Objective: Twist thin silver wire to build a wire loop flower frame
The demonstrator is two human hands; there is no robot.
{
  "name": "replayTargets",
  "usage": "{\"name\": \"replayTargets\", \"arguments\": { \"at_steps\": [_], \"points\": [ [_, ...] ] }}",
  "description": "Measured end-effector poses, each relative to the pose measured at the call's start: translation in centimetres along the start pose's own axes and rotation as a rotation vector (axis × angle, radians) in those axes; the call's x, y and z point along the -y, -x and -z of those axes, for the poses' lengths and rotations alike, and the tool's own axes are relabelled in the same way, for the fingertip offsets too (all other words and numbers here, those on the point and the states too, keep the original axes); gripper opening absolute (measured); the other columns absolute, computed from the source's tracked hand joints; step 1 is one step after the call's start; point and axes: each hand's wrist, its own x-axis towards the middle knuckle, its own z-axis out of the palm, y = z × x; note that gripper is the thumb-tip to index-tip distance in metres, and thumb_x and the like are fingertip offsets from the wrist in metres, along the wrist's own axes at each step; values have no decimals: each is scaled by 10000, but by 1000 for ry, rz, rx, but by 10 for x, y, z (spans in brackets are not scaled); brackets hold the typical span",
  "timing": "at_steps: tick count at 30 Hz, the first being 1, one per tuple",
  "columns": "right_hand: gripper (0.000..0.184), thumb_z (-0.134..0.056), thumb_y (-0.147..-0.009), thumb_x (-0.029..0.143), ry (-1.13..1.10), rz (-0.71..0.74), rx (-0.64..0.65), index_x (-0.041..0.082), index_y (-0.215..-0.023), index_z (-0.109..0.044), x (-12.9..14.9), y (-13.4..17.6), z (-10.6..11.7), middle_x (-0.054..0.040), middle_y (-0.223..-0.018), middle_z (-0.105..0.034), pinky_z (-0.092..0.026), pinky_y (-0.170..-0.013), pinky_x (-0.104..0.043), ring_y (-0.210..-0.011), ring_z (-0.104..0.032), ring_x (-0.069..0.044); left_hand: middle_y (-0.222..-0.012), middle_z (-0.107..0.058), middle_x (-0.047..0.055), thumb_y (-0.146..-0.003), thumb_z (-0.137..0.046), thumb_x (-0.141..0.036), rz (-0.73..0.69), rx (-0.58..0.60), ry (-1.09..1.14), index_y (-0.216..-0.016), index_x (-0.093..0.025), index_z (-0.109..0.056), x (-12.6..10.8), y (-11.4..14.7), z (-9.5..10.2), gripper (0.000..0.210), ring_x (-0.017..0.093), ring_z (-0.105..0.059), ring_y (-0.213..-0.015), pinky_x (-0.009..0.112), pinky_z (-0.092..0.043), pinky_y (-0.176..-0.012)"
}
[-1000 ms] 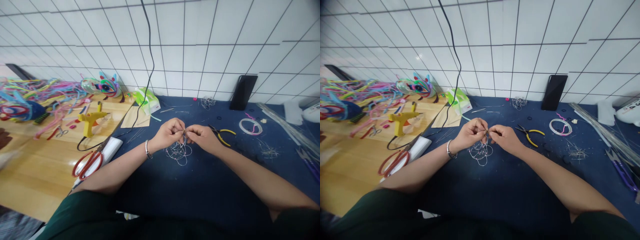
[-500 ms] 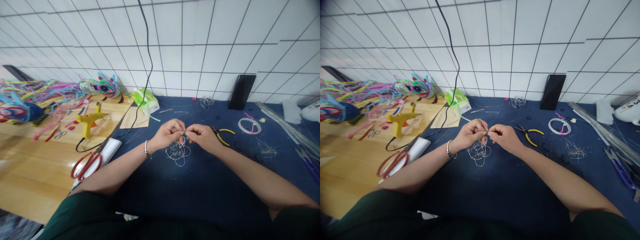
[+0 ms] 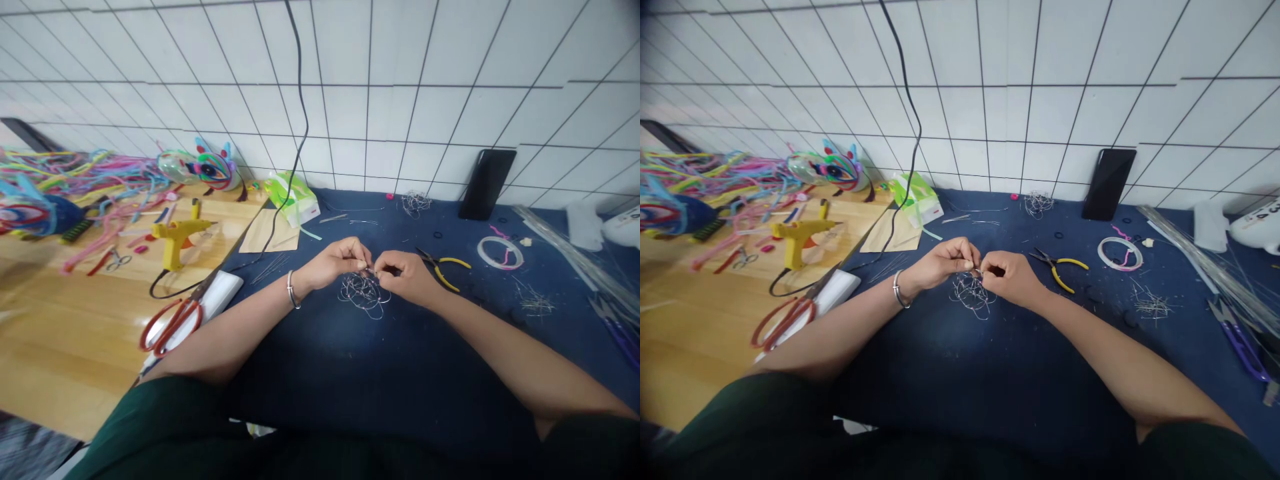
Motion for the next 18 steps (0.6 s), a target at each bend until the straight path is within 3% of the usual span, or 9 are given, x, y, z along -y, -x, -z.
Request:
{"name": "replayTargets", "arguments": {
  "at_steps": [4, 9, 13, 18],
  "points": [
    [116, -471, -643, 73, 138, 105, 27, 172, -586, -491, -5, -2, 1, 39, -595, -475, -320, -565, -228, -566, -415, -79, -821, -612, 23, -804, -636, -180, 6, -116, -9, -785, -155, -492, 4, -3, 8, 147, 109, -629, -731, 248, -477, -668],
    [110, -471, -645, 73, 228, 119, 50, 172, -606, -496, -13, -4, 4, 32, -629, -501, -314, -578, -228, -585, -428, -85, -730, -604, -1, -825, -609, -188, -21, -276, -83, -784, -169, -481, 6, -6, 16, 135, 71, -574, -636, 220, -420, -607],
    [101, -484, -669, 94, 247, 59, 16, 176, -623, -521, -29, -8, 5, 36, -628, -515, -315, -588, -223, -591, -437, -88, -731, -605, 1, -823, -612, -207, 1, -224, -107, -792, -173, -480, 8, -5, 14, 139, 79, -570, -640, 228, -427, -609],
    [84, -502, -699, 134, 247, 26, -28, 177, -641, -545, -51, -7, -4, 32, -636, -535, -317, -618, -226, -617, -452, -97, -785, -613, 20, -824, -618, -225, 78, -132, -128, -808, -162, -496, 13, -2, -1, 138, 95, -575, -666, 228, -442, -585]
  ]
}}
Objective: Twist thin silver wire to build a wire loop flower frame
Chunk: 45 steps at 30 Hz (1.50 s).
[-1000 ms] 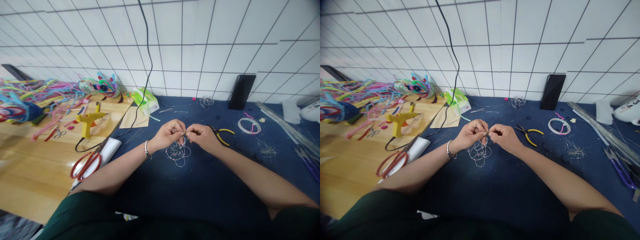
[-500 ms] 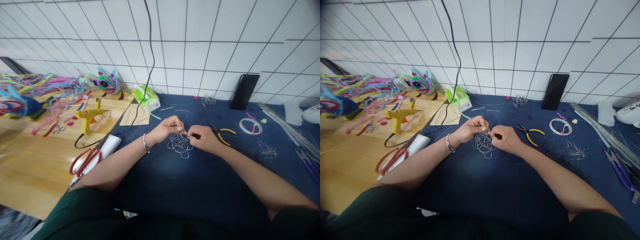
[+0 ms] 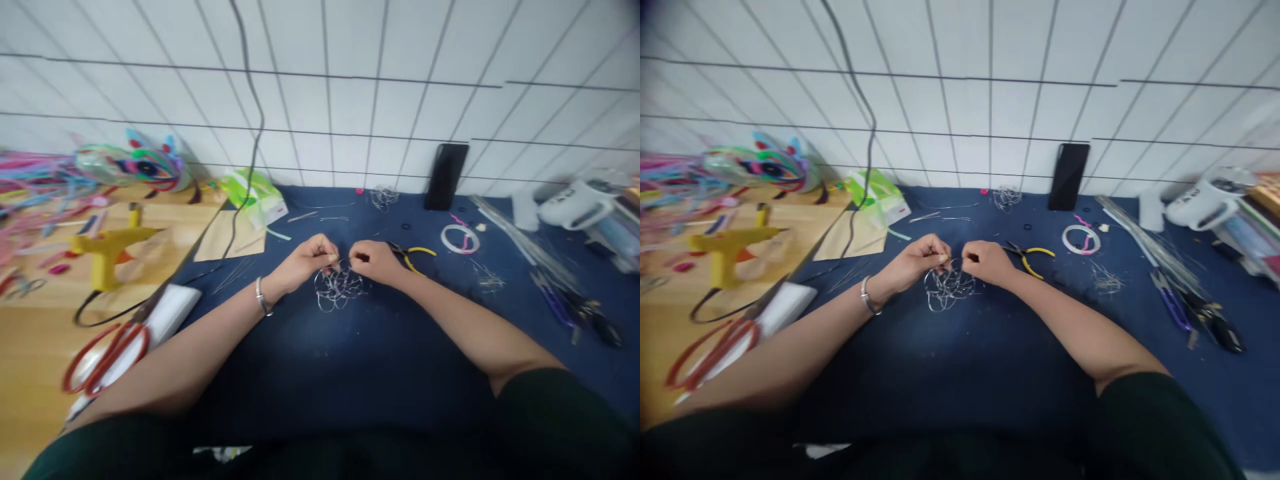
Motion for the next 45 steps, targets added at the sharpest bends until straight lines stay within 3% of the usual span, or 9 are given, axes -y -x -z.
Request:
{"name": "replayTargets", "arguments": {
  "at_steps": [8, 13, 16, 20, 24, 28, 35, 40, 45],
  "points": [
    [94, -489, -761, 168, 36, 22, 50, 172, -737, -580, -4, 10, -15, 2, -745, -602, -328, -659, -223, -697, -503, -114, -762, -627, 11, -791, -662, -225, 61, -91, 47, -786, -145, -532, 6, 3, -20, 153, 86, -587, -635, 217, -462, -616],
    [199, -449, -848, 224, 87, 15, 168, 162, -803, -632, 3, 4, -3, -32, -834, -646, -330, -680, -235, -760, -534, -124, -675, -621, -1, -758, -691, -229, 170, -177, 133, -788, -150, -537, 7, 4, -28, 176, 95, -596, -593, 212, -479, -578],
    [221, -465, -860, 257, 143, 29, 219, 161, -827, -662, 6, -3, 30, -41, -879, -671, -334, -707, -248, -812, -552, -135, -788, -640, 8, -717, -722, -217, 193, -233, 155, -780, -146, -545, 2, 8, -26, 200, 83, -601, -607, 212, -504, -579],
    [182, -515, -820, 249, 256, -61, 341, 162, -768, -666, -3, 10, 98, -28, -809, -679, -341, -664, -262, -725, -558, -127, -982, -627, 34, -693, -736, -219, 196, -301, 156, -773, -145, -547, -3, 17, -23, 218, 81, -618, -647, 212, -523, -576],
    [176, -535, -801, 255, 417, -281, 466, 171, -743, -678, -24, 60, 150, -37, -737, -672, -333, -590, -273, -628, -537, -131, -978, -617, 32, -716, -715, -232, 182, -398, 158, -778, -160, -553, -2, 30, -24, 188, 84, -606, -663, 204, -515, -569],
    [129, -577, -768, 246, 527, -448, 493, 200, -706, -681, -38, 119, 171, -24, -656, -649, -336, -572, -275, -595, -539, -143, -988, -602, 15, -749, -688, -207, 169, -465, 159, -796, -171, -559, 0, 38, -26, 142, 82, -583, -697, 206, -505, -592],
    [179, -573, -792, 308, 773, -533, 371, 187, -878, -673, -25, 171, 155, -72, -898, -670, -386, -640, -285, -771, -596, -192, -980, -614, -2, -770, -668, -187, 153, -497, 107, -811, -182, -580, 0, 40, -22, 97, 86, -581, -730, 212, -473, -623],
    [214, -426, -879, 196, 1019, -548, 321, 131, -901, -629, -11, 184, 127, -131, -895, -637, -390, -657, -303, -843, -587, -227, -984, -622, -6, -770, -671, -185, 129, -519, 89, -813, -187, -578, -1, 40, -22, 103, 88, -591, -727, 229, -475, -643],
    [204, -398, -855, 113, 1139, -507, 318, 129, -842, -601, -14, 184, 118, -136, -868, -628, -389, -640, -315, -812, -583, -242, -966, -640, 24, -761, -685, -229, 112, -504, 97, -806, -173, -565, -4, 39, -21, 140, 91, -608, -706, 232, -482, -628]
  ]
}}
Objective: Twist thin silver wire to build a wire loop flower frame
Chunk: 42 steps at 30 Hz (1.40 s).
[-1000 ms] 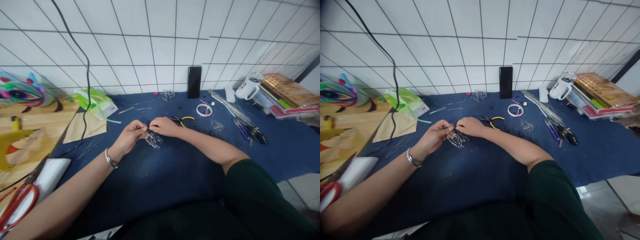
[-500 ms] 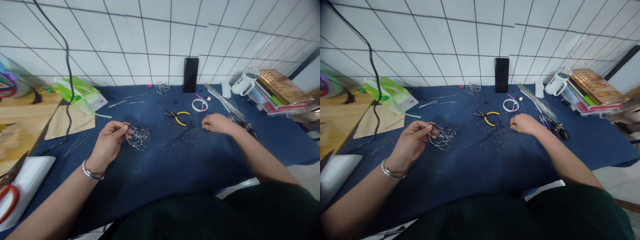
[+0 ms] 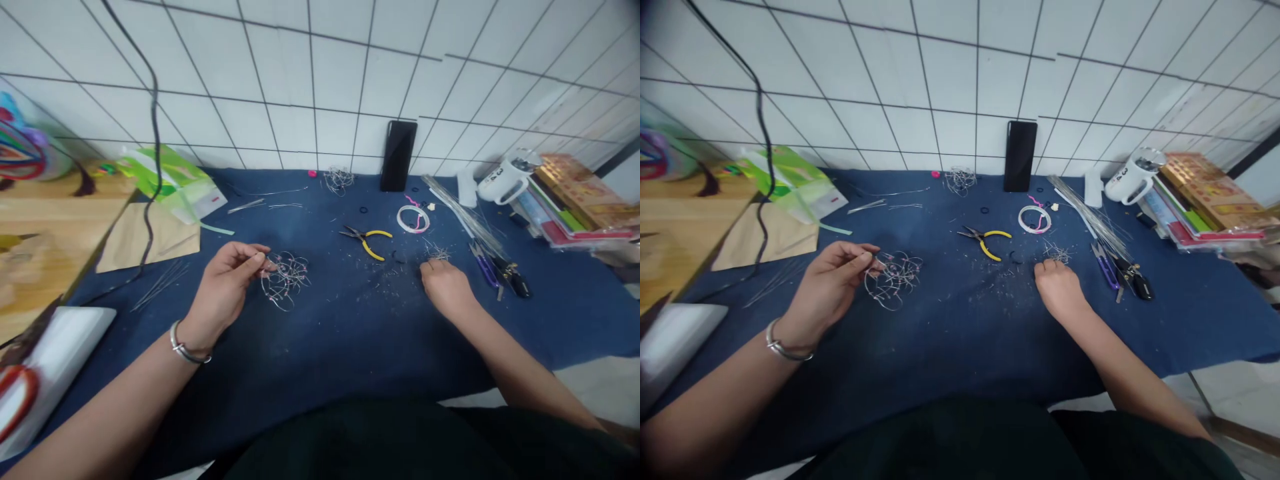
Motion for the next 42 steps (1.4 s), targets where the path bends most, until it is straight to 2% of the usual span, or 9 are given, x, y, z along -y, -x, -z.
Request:
{"name": "replayTargets", "arguments": {
  "at_steps": [5, 9, 12, 16, 19, 22, 26, 36, 42],
  "points": [
    [184, -430, -843, 182, -172, -64, -85, 159, -880, -609, -10, -6, -4, -123, -876, -657, -424, -673, -326, -845, -616, -247, -999, -642, 55, -789, -653, -234, -70, 33, 2, -801, -157, -555, -10, 5, -1, 125, 96, -613, -743, 225, -491, -660],
    [148, -533, -781, 285, -685, -84, -22, 241, -901, -607, -7, -18, 12, -28, -768, -670, -462, -623, -318, -663, -635, -194, -897, -647, 56, -818, -621, -232, -138, 83, 21, -793, -159, -539, -15, 5, 1, 113, 108, -608, -794, 220, -484, -665],
    [123, -532, -785, 304, -1144, -9, 107, 243, -875, -590, 16, -32, 40, -30, -767, -682, -486, -569, -293, -593, -642, -161, -818, -638, 49, -834, -601, -241, -180, 100, 10, -785, -167, -524, -16, 4, 4, 117, 130, -604, -848, 230, -480, -664],
    [159, -549, -766, 237, -1355, 135, 165, 226, -924, -570, 62, -59, 73, -9, -745, -654, -498, -548, -272, -551, -613, -130, -744, -621, 28, -845, -595, -250, -232, 110, -2, -798, -177, -505, -18, 6, 7, 125, 140, -609, -848, 253, -483, -692],
    [190, -497, -783, 179, -1331, 296, 128, 231, -928, -609, 97, -79, 90, 2, -766, -640, -497, -582, -268, -585, -604, -118, -766, -620, 17, -847, -601, -250, -231, 107, 1, -823, -177, -503, -21, 6, 10, 124, 110, -607, -733, 257, -481, -677],
    [211, -467, -780, 126, -1208, 459, -28, 222, -823, -649, 128, -93, 101, -18, -840, -648, -485, -683, -283, -719, -614, -134, -702, -611, 2, -855, -599, -261, -214, 59, -34, -833, -173, -508, -23, 6, 13, 128, 80, -572, -604, 250, -466, -627],
    [239, -538, -741, 142, -1180, 628, -146, 213, -959, -604, 163, -104, 101, -47, -952, -597, -488, -732, -301, -746, -577, -137, -599, -600, -9, -867, -586, -291, -170, 29, -58, -854, -172, -510, -24, 3, 16, 142, 88, -575, -559, 247, -468, -589],
    [264, -653, -725, 233, -1259, 370, -239, 205, -965, -545, 179, -117, 75, -21, -849, -535, -465, -700, -302, -715, -524, -142, -638, -612, 4, -852, -605, -292, -51, 91, -26, -865, -165, -521, -20, 1, 15, 153, 99, -626, -586, 233, -490, -563],
    [104, -598, -816, 294, -1369, 452, -46, 200, -803, -639, 169, -121, 78, -11, -790, -605, -433, -665, -280, -702, -543, -129, -770, -608, 16, -835, -623, -272, -104, 127, -2, -988, -177, -520, -26, 3, 15, 207, 98, -627, -629, 240, -487, -587]
  ]
}}
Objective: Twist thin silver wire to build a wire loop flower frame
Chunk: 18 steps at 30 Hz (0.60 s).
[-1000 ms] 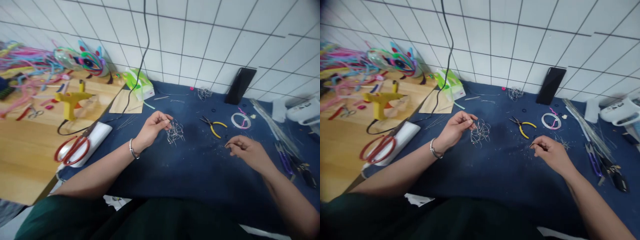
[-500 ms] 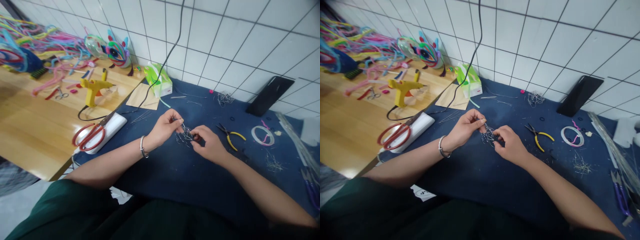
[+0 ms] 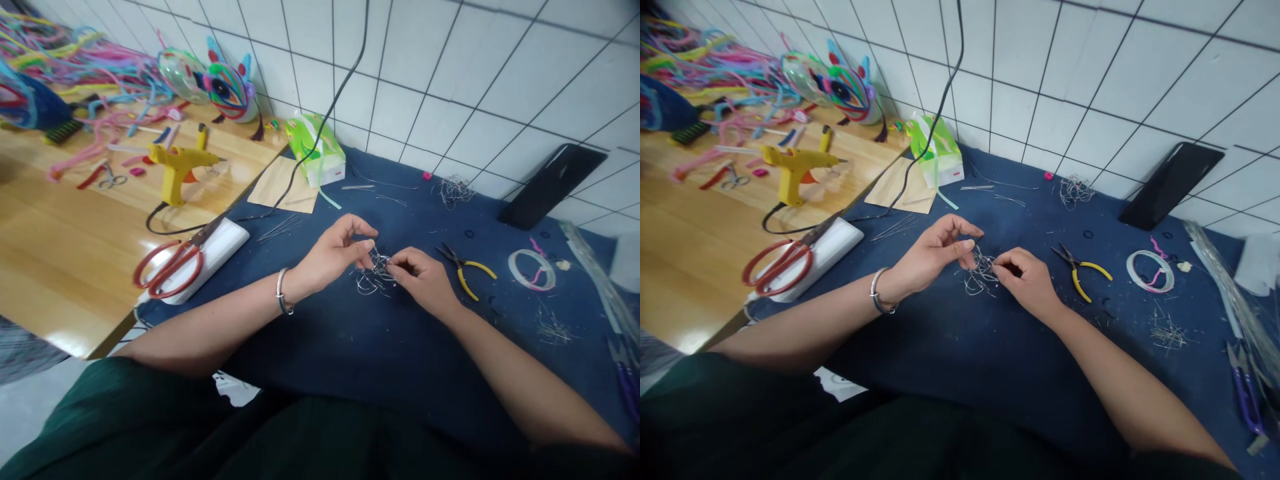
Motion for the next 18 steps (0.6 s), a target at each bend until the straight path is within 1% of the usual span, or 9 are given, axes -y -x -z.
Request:
{"name": "replayTargets", "arguments": {
  "at_steps": [2, 4, 6, 7, 9, 12, 14, 16, 18],
  "points": [
    [135, -614, -810, 328, -112, -72, -60, 199, -829, -650, -4, -1, 5, 3, -729, -599, -429, -624, -273, -647, -530, -118, -869, -601, 31, -822, -638, -264, -53, -73, -1, -1028, -186, -515, 0, -2, 2, 252, 108, -635, -700, 242, -484, -611],
    [161, -635, -796, 349, -237, -142, -151, 195, -841, -650, -9, -2, 9, 19, -662, -575, -423, -583, -263, -591, -509, -106, -872, -590, 30, -817, -645, -259, -89, -133, -27, -1037, -192, -520, 1, -3, 5, 262, 122, -626, -762, 247, -477, -644],
    [158, -654, -783, 342, -350, -159, -214, 189, -825, -647, -14, -4, 11, 27, -639, -561, -425, -571, -257, -570, -502, -97, -831, -583, 26, -822, -637, -253, -121, -139, -102, -997, -188, -542, 4, -4, 5, 210, 122, -595, -775, 258, -467, -682],
    [155, -660, -778, 335, -391, -157, -224, 186, -820, -646, -15, -5, 11, 28, -644, -563, -429, -573, -256, -568, -503, -93, -835, -581, 29, -819, -638, -250, -145, -127, -164, -956, -181, -555, 6, -4, 5, 174, 121, -577, -777, 265, -464, -703],
    [158, -668, -772, 331, -429, -152, -224, 183, -822, -646, -18, -6, 10, 28, -651, -568, -437, -574, -257, -564, -504, -90, -915, -583, 49, -804, -650, -255, -188, -99, -313, -908, -172, -571, 11, -4, 2, 155, 132, -560, -827, 280, -465, -744],
    [160, -667, -776, 340, -366, -129, -207, 187, -821, -650, -18, -4, 9, 29, -641, -567, -448, -580, -264, -566, -512, -97, -1002, -579, 57, -761, -690, -282, -202, -51, -462, -1010, -189, -561, 18, -1, -5, 296, 154, -555, -891, 306, -475, -780],
    [139, -654, -792, 332, -258, -68, -183, 195, -811, -650, -15, -2, 9, 20, -682, -587, -457, -605, -273, -600, -535, -106, -1023, -581, 54, -724, -722, -303, -188, -23, -503, -1059, -199, -541, 22, 0, -9, 395, 161, -556, -901, 320, -480, -788],
    [101, -640, -810, 301, -125, 38, -166, 202, -809, -655, -10, 0, 9, -1, -768, -618, -468, -653, -285, -677, -570, -121, -1009, -587, 51, -707, -733, -287, -201, -3, -540, -1013, -190, -554, 24, 1, -11, 368, 162, -553, -905, 327, -477, -802],
    [56, -633, -819, 257, 11, 176, -176, 209, -815, -662, -5, 1, 10, -16, -823, -635, -477, -695, -296, -747, -591, -136, -961, -594, 44, -731, -699, -229, -239, 5, -568, -916, -173, -574, 25, 2, -12, 231, 155, -547, -902, 326, -467, -825]
  ]
}}
